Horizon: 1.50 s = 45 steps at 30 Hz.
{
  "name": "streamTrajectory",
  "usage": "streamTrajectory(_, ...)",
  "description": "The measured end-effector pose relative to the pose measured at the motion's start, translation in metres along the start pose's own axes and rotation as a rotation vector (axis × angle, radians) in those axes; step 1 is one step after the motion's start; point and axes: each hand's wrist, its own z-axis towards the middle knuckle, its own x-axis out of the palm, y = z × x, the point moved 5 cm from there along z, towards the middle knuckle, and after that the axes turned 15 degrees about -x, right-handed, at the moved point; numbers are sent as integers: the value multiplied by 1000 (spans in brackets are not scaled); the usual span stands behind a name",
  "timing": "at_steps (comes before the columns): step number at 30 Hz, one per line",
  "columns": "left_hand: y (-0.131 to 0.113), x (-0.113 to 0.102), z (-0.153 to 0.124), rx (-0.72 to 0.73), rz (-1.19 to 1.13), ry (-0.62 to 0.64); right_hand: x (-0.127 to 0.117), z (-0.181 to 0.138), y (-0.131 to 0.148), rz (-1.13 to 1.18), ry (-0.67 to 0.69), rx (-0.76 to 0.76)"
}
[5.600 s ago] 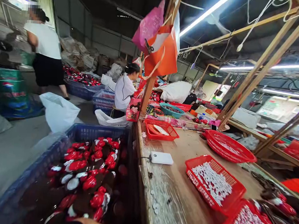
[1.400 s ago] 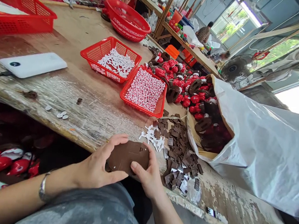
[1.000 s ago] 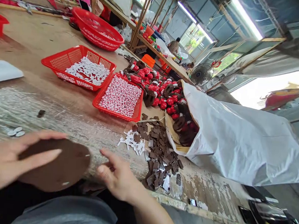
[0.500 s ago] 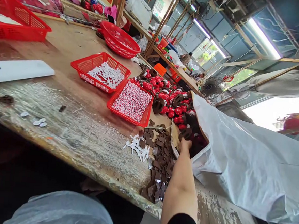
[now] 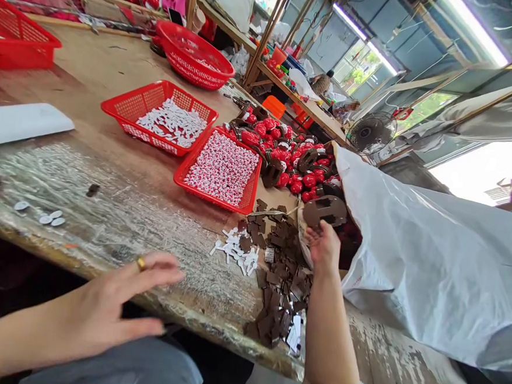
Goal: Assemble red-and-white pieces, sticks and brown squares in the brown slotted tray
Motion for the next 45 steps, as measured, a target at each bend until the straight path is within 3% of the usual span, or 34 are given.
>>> streamTrajectory(2,-22,13,21,21,-27,-117,19,-72,8,101,133,118)
streamTrajectory(5,-44,35,35,69,-26,-217,55,-196,18,428,490,462)
streamTrajectory(7,-44,42,34,66,-6,-270,62,-247,31,522,620,481)
streamTrajectory(10,-27,37,28,15,-41,-292,58,-258,56,441,984,246)
streamTrajectory(12,-13,32,23,2,-107,-206,54,-233,66,236,1225,60)
streamTrajectory(13,-8,31,20,1,-143,-148,56,-212,70,116,1255,-33)
streamTrajectory(15,0,29,15,7,-203,-43,73,-158,76,-117,1090,-227)
streamTrajectory(17,2,27,11,24,-231,3,112,-111,78,-355,934,-338)
streamTrajectory(22,-4,20,9,64,-194,96,234,-58,50,-530,952,-201)
streamTrajectory(24,-4,17,8,54,-219,110,263,-51,37,-511,953,-128)
streamTrajectory(26,-2,16,7,37,-253,96,277,-47,27,-460,921,-69)
streamTrajectory(29,7,19,5,5,-294,66,276,-39,16,-325,829,19)
streamTrajectory(35,16,27,7,0,-368,57,243,-26,15,135,662,279)
streamTrajectory(45,9,17,12,-14,-277,47,208,-59,17,658,601,649)
